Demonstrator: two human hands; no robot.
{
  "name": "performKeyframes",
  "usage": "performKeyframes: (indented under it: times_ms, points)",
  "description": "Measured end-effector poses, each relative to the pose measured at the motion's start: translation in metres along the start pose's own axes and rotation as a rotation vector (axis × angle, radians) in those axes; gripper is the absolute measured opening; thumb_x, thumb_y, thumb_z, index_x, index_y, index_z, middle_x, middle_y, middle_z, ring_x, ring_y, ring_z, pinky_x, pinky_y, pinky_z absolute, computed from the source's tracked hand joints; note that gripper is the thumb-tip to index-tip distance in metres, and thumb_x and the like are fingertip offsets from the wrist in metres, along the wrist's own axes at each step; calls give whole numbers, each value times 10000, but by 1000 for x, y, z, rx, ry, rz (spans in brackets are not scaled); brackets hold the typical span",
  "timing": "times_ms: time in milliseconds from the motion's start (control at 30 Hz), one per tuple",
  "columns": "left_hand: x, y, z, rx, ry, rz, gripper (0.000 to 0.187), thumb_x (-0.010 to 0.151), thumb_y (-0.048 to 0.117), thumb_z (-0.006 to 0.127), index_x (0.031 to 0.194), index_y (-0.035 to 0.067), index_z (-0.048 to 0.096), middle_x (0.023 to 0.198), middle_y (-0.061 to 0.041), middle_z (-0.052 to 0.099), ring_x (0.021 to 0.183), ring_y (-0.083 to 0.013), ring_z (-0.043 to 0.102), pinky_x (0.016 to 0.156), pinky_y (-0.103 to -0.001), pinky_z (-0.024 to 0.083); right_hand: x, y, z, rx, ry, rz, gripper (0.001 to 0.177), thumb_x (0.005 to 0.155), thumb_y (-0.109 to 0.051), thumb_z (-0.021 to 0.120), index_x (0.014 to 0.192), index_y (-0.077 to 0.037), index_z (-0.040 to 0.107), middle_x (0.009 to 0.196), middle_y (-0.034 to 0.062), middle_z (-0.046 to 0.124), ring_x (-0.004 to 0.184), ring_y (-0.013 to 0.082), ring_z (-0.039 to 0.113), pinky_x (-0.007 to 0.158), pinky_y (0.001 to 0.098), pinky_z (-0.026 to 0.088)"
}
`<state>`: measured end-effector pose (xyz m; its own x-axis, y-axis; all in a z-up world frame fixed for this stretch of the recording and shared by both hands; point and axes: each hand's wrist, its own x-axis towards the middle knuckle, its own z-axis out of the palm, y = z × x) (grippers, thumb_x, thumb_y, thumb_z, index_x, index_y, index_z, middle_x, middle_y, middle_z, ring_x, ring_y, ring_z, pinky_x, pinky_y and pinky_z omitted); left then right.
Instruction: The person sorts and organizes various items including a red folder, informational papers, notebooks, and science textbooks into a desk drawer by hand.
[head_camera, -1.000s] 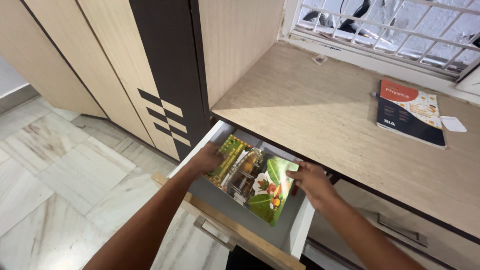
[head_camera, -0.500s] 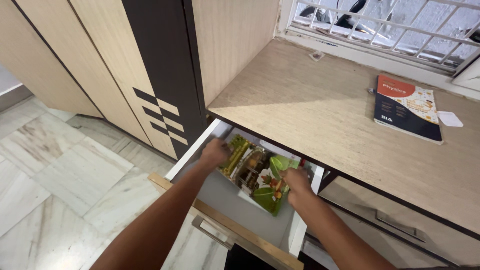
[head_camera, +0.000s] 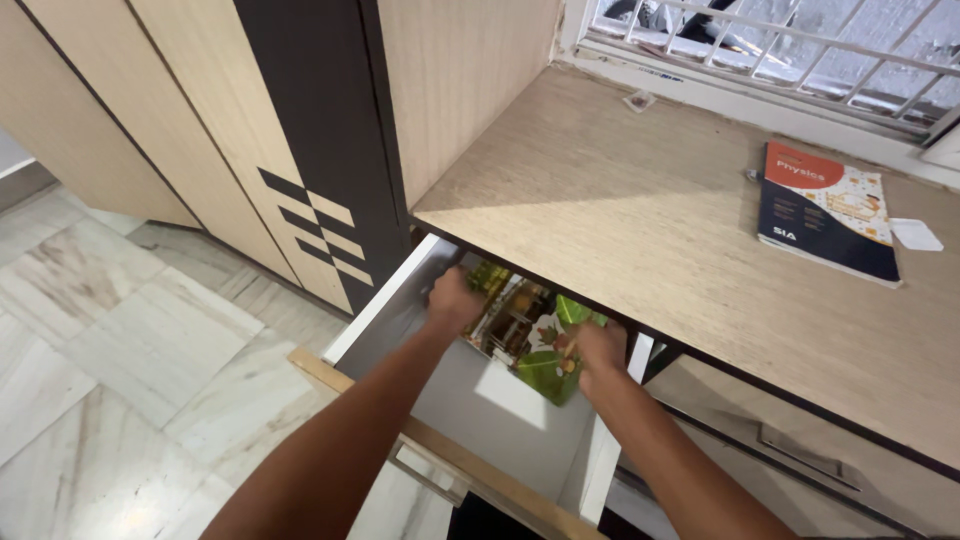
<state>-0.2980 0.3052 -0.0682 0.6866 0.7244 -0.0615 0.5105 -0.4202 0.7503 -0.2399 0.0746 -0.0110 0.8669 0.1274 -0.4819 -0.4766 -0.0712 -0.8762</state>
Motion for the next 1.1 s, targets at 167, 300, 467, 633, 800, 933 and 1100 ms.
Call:
performKeyframes:
  times_ms: [167,300,467,633,800,933,1100]
  points:
    - [4,17,12,92,-22,56,701,765,117,768,1420,124,521,1247,-194,696,1222,-379,638,1083,-442,485,25,10,3,-58,33,-38,397,904,36,652,1275,141,561,1188,242,663,973,258,698,799,358,572]
    - [-1,36,6,170,-120,-17,925,783,163,835,1519,-10,301,1391,-241,564,1325,-390,537,1153,-540,354,41,12,8,-88,64,-21,382,925,10,681,1260,170,590,1238,265,637,1049,269,653,842,342,530]
    - [1,46,11,248,-132,-7,927,794,178,849,1511,-42,305,1459,-269,477,1369,-431,460,1191,-559,332,40,7,17,-39,81,30,377,936,14,589,1308,76,600,1253,203,660,1065,263,678,869,378,564]
    - [22,26,33,248,-117,57,826,779,208,869,1426,-70,438,1454,-285,484,1353,-411,496,1164,-458,410,65,19,23,-122,144,-69,471,921,-84,638,1388,-32,606,1378,141,639,1196,240,624,1003,351,483]
    - [28,25,38,242,-158,70,866,732,209,885,1446,-11,450,1533,-280,424,1419,-391,451,1182,-388,410,73,15,29,-332,177,-121,635,866,-187,745,1451,-73,527,1473,124,547,1307,263,535,1089,349,423]
    - [9,44,18,308,-287,128,1303,563,350,1005,1581,77,238,1609,-280,247,1508,-443,189,1239,-493,218,68,6,32,-561,78,-245,649,891,-264,748,1472,-96,511,1466,115,550,1316,260,525,1089,357,415]
    - [-15,48,3,494,-464,179,1604,397,500,1030,1631,221,44,1675,-259,72,1535,-478,-27,1197,-708,44,119,26,40,-593,-93,-186,657,886,-369,716,1477,-125,562,1423,67,664,1258,242,656,1095,330,442]
